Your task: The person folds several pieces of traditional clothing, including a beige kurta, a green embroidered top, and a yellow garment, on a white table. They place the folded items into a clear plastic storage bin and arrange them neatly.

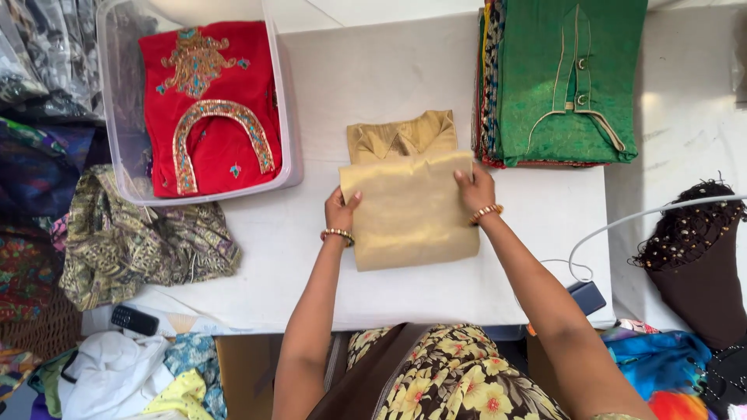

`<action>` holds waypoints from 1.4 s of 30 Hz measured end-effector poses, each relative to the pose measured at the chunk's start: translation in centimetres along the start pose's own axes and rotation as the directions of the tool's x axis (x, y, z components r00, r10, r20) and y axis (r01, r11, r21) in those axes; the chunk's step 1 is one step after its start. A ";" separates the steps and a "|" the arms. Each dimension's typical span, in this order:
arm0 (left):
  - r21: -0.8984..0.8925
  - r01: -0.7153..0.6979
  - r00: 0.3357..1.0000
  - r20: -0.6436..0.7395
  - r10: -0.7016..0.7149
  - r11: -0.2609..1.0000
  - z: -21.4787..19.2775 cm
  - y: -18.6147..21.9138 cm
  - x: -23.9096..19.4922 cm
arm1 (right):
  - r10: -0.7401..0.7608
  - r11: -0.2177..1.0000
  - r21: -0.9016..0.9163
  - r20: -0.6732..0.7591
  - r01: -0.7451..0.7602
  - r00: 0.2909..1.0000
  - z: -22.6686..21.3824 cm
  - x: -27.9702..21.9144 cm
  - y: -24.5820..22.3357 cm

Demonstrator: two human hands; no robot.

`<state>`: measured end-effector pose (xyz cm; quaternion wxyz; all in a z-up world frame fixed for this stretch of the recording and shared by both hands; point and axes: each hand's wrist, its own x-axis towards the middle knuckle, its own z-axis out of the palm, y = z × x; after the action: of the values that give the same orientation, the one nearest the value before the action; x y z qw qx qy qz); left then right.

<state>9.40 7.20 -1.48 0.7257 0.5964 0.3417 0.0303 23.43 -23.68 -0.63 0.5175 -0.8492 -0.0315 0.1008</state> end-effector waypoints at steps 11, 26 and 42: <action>-0.040 0.112 0.994 0.006 -0.112 0.993 2.4 4.0 11.1 | 0.201 0.963 0.208 -0.123 -0.173 0.972 5.0 9.8 -0.8; 0.276 0.077 0.933 0.318 -0.166 0.958 1.2 6.0 17.0 | 0.125 0.904 0.379 0.205 -0.196 0.971 4.3 14.0 1.7; 0.667 -0.236 0.949 0.314 0.019 0.706 1.8 5.7 19.3 | 0.145 0.872 -0.488 0.324 0.034 0.935 2.0 18.8 -0.7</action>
<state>27.17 15.99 -5.20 0.4844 0.8458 0.1775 -0.1359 41.42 -18.68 -3.53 0.2702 -0.9205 -0.1225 0.2544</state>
